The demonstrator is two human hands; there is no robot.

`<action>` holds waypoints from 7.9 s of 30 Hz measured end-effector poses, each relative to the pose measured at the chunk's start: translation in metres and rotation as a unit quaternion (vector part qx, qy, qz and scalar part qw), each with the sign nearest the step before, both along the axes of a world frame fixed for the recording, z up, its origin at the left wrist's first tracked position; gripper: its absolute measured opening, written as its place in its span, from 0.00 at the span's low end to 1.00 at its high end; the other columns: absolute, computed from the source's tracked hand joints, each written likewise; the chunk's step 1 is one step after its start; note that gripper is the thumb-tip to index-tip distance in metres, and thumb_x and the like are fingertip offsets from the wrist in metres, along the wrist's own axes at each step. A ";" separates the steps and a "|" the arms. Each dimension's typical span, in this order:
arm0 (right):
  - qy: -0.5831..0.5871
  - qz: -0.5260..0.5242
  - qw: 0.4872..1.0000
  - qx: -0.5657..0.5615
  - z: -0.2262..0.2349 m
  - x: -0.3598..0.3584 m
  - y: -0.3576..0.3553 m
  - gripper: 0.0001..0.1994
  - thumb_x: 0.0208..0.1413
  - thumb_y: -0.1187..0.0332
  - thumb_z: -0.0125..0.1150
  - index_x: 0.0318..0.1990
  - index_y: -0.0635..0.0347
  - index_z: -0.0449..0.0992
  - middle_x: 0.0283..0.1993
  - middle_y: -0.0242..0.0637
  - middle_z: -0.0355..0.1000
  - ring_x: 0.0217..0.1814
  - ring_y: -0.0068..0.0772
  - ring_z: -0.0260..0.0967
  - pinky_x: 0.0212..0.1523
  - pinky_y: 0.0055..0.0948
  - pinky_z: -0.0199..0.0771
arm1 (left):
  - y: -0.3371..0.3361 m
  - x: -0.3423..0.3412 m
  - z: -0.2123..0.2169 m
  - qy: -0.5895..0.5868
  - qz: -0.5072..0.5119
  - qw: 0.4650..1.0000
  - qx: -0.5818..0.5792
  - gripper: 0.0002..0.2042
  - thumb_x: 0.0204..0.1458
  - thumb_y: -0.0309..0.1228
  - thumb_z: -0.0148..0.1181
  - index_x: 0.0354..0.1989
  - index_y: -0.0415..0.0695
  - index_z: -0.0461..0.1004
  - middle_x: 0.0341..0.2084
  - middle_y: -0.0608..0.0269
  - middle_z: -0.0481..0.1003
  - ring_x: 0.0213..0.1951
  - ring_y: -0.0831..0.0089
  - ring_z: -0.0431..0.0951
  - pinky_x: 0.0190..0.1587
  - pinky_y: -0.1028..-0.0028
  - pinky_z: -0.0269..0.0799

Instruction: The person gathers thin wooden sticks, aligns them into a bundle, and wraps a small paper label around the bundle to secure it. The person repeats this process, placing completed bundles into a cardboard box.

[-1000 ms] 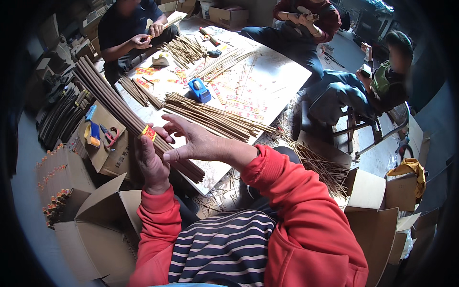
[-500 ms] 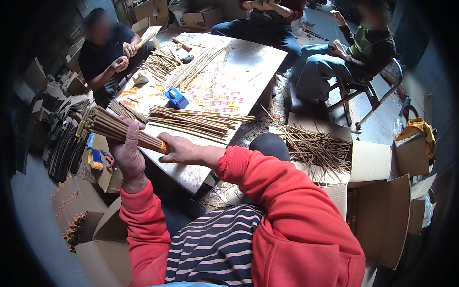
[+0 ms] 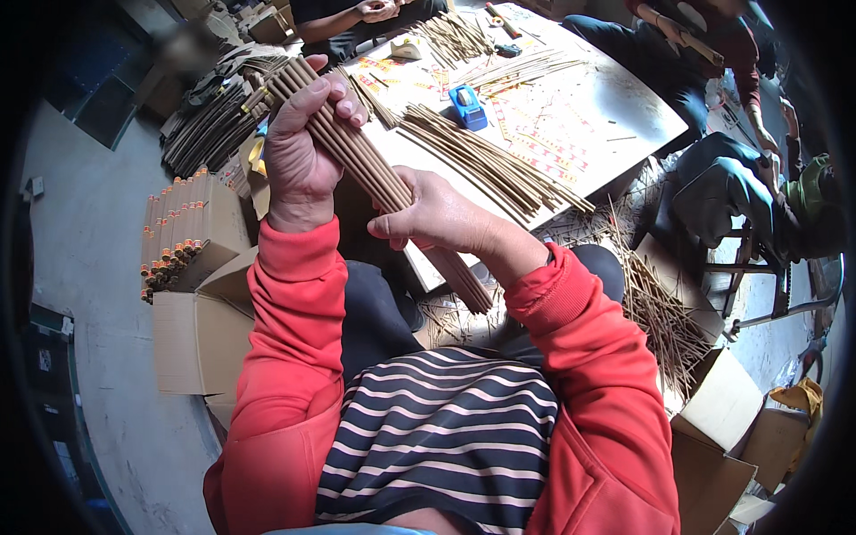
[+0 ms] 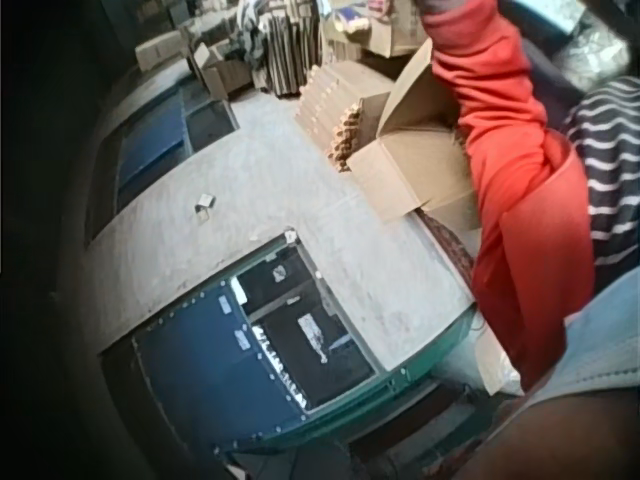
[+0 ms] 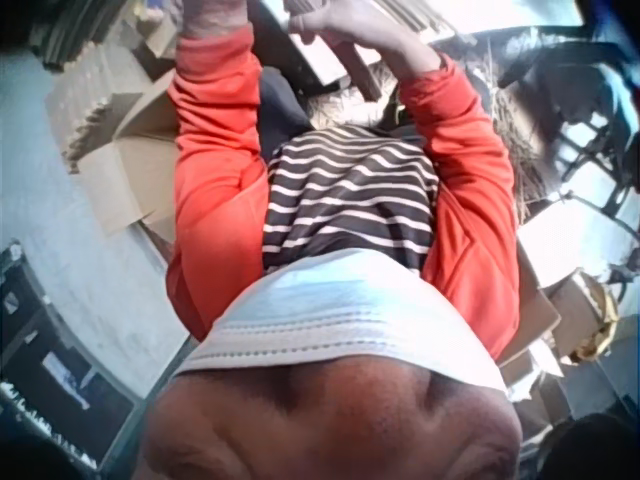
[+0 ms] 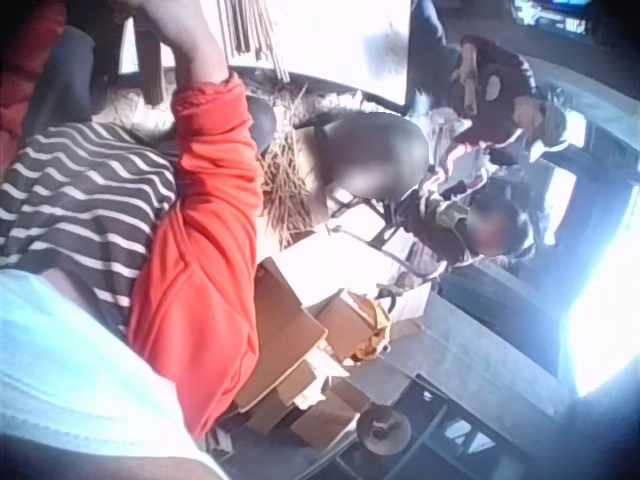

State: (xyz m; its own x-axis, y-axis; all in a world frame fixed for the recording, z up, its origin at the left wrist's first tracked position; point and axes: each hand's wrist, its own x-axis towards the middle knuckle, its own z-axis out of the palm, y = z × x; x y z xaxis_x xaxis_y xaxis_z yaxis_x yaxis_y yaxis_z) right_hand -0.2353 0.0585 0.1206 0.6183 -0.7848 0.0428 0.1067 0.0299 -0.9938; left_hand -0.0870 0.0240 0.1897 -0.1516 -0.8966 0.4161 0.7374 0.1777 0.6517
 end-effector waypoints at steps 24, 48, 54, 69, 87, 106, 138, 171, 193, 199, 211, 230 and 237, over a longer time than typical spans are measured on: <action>0.102 -0.031 0.986 -0.132 -0.001 0.003 0.020 0.20 0.43 0.66 0.66 0.40 0.66 0.66 0.31 0.39 0.69 0.34 0.26 0.67 0.35 0.25 0.68 | 0.035 -0.005 0.004 -0.093 0.091 0.992 -0.002 0.15 0.48 0.21 0.55 0.44 0.40 0.64 0.17 0.65 0.65 0.17 0.77 0.67 0.18 0.75 0.66; 0.054 -0.266 0.908 -0.318 0.029 0.032 0.038 0.12 0.46 0.69 0.59 0.35 0.63 0.65 0.27 0.50 0.69 0.30 0.51 0.70 0.32 0.36 0.69 | 0.064 -0.019 0.043 -0.163 0.207 0.953 -0.147 0.28 0.46 0.21 0.61 0.55 0.34 0.57 0.20 0.63 0.71 0.18 0.81 0.71 0.20 0.82 0.69; -0.031 -0.327 0.859 -0.392 0.005 0.044 -0.019 0.14 0.44 0.68 0.61 0.37 0.62 0.65 0.29 0.50 0.71 0.33 0.53 0.71 0.32 0.39 0.70 | 0.034 -0.028 0.045 -0.286 0.325 0.857 -0.281 0.28 0.47 0.18 0.56 0.57 0.32 0.54 0.21 0.63 0.72 0.18 0.82 0.70 0.24 0.83 0.70; 0.019 -0.129 0.977 -0.169 0.042 0.029 0.006 0.16 0.43 0.69 0.62 0.40 0.63 0.67 0.31 0.38 0.70 0.34 0.30 0.69 0.38 0.29 0.69 | 0.034 -0.012 0.045 -0.231 0.140 0.949 -0.164 0.34 0.47 0.22 0.59 0.61 0.33 0.48 0.19 0.64 0.70 0.19 0.82 0.70 0.23 0.82 0.69; 0.112 -0.344 0.845 -0.394 0.016 0.030 0.031 0.21 0.46 0.61 0.61 0.43 0.63 0.63 0.32 0.52 0.71 0.34 0.57 0.70 0.33 0.43 0.70 | 0.077 -0.051 0.007 -0.156 0.332 0.928 -0.066 0.13 0.46 0.23 0.63 0.37 0.37 0.66 0.22 0.68 0.70 0.25 0.84 0.70 0.31 0.83 0.69; -0.025 -0.225 0.937 -0.267 0.018 0.021 0.045 0.19 0.45 0.66 0.63 0.45 0.62 0.68 0.37 0.44 0.73 0.42 0.37 0.73 0.43 0.29 0.69 | 0.088 -0.043 0.014 -0.162 0.169 0.972 -0.011 0.06 0.47 0.25 0.62 0.29 0.39 0.69 0.17 0.68 0.70 0.18 0.83 0.69 0.22 0.82 0.66; 0.514 -0.325 0.744 -0.275 -0.165 -0.167 -0.176 0.13 0.47 0.63 0.61 0.39 0.58 0.76 0.32 0.44 0.74 0.36 0.41 0.72 0.38 0.35 0.70 | 0.050 -0.007 -0.116 -0.431 -0.210 0.794 0.373 0.06 0.43 0.23 0.61 0.24 0.37 0.68 0.15 0.66 0.68 0.13 0.82 0.65 0.16 0.82 0.60; 0.609 -0.274 0.716 -0.205 -0.143 -0.113 -0.248 0.21 0.45 0.52 0.63 0.37 0.62 0.75 0.39 0.49 0.72 0.46 0.49 0.69 0.46 0.38 0.67 | 0.018 -0.002 -0.174 -0.340 -0.299 0.788 0.418 0.07 0.43 0.24 0.61 0.24 0.35 0.69 0.15 0.65 0.68 0.14 0.80 0.66 0.16 0.81 0.63; 0.170 -0.230 0.958 0.018 -0.072 -0.112 -0.165 0.09 0.49 0.70 0.64 0.34 0.65 0.73 0.25 0.31 0.70 0.22 0.16 0.62 0.22 0.16 0.59 | 0.036 0.010 -0.141 -0.346 -0.286 0.812 0.374 0.08 0.45 0.25 0.61 0.27 0.36 0.68 0.16 0.66 0.68 0.14 0.82 0.66 0.16 0.82 0.64; 0.112 -0.117 0.983 0.091 -0.052 -0.098 -0.067 0.11 0.51 0.63 0.63 0.26 0.59 0.71 0.18 0.26 0.66 0.15 0.11 0.55 0.16 0.12 0.52 | 0.049 0.022 -0.112 -0.357 -0.200 0.833 0.373 0.14 0.43 0.23 0.62 0.39 0.37 0.67 0.16 0.67 0.67 0.14 0.81 0.66 0.17 0.81 0.63; 0.166 0.026 0.979 0.114 -0.052 -0.078 0.027 0.10 0.53 0.66 0.61 0.28 0.64 0.73 0.19 0.24 0.65 0.18 0.11 0.55 0.17 0.15 0.53 | 0.075 0.019 -0.083 -0.396 -0.135 0.849 0.322 0.12 0.42 0.23 0.61 0.35 0.34 0.68 0.19 0.65 0.68 0.14 0.82 0.66 0.16 0.83 0.62; 0.094 -0.123 0.988 0.004 -0.028 -0.039 0.070 0.09 0.57 0.66 0.56 0.33 0.65 0.72 0.24 0.27 0.67 0.25 0.12 0.61 0.25 0.13 0.61 | 0.090 -0.004 -0.091 -0.424 -0.138 0.845 0.296 0.08 0.42 0.22 0.59 0.32 0.35 0.70 0.18 0.66 0.69 0.15 0.83 0.66 0.17 0.83 0.60; 0.150 -0.161 0.974 -0.045 -0.034 -0.031 0.066 0.11 0.55 0.65 0.59 0.30 0.65 0.72 0.22 0.26 0.68 0.24 0.12 0.61 0.23 0.13 0.61 | 0.092 -0.011 -0.097 -0.404 -0.166 0.840 0.320 0.12 0.39 0.19 0.55 0.36 0.35 0.67 0.19 0.63 0.69 0.15 0.81 0.66 0.17 0.82 0.62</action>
